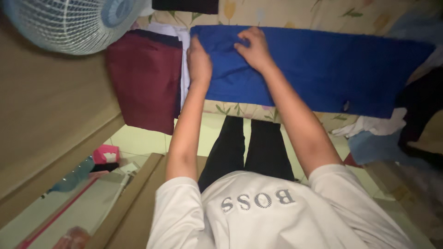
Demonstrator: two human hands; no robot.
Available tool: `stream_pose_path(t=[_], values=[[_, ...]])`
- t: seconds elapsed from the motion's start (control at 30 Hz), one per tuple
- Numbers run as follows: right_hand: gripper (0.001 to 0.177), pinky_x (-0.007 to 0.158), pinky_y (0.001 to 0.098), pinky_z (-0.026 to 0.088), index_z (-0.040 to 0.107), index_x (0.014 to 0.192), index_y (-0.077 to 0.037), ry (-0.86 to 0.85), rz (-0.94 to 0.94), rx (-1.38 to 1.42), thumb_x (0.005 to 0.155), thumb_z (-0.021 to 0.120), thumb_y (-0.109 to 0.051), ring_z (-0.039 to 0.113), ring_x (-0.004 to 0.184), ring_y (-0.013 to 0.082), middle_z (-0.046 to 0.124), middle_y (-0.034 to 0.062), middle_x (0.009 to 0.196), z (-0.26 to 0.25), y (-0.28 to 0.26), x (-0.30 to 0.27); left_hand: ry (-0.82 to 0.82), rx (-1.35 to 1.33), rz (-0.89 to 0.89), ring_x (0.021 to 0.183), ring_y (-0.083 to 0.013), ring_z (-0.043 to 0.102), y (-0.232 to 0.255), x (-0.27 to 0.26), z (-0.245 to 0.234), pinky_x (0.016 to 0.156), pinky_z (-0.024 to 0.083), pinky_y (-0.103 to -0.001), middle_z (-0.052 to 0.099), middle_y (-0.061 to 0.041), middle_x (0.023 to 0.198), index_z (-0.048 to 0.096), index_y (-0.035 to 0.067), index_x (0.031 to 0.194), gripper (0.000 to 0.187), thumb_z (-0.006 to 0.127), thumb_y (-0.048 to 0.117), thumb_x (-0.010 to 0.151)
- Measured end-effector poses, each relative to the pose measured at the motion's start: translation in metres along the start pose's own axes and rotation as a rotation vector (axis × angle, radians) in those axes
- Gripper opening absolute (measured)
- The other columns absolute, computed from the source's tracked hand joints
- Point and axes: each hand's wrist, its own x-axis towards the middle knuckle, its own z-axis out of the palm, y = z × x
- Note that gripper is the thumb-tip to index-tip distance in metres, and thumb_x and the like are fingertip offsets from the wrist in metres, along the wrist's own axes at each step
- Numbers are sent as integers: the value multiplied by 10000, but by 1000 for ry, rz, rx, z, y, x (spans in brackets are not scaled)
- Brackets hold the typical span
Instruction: The person folds several t-shirts one by one on a bed. They smooth each shirt, fold the sides inward, then fold the bottom up and the top down to form a compact rectangle, placing each folded shirt into a growing stack.
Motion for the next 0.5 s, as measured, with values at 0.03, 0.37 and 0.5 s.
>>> stream_pose_path(t=[0.03,0.37,0.5], values=[[297,1049,433,505,642,1141,-43,14,-160,94,927,810,-162,644,1196,337,692,150,1226,-6,3,-7,30,-48,29,1105,-424,623,-11,-5,1,967,518,-466,651,-243,1181,548,-40,1346,550,640,-52,805],[302,925,428,516,678,1115,-63,-447,-134,4,825,680,-144,699,1048,354,744,174,1125,-34,-10,-99,-337,-407,135,1240,-321,715,-59,-89,-56,942,577,-363,709,-164,1317,655,70,984,140,560,10,900],[308,793,381,535,647,1158,-35,-346,-28,150,872,676,-147,702,875,296,717,184,962,-30,-17,-85,-290,-327,495,1250,-461,486,-25,-70,-66,1032,381,-520,516,-299,1367,541,-42,1289,714,844,236,705]])
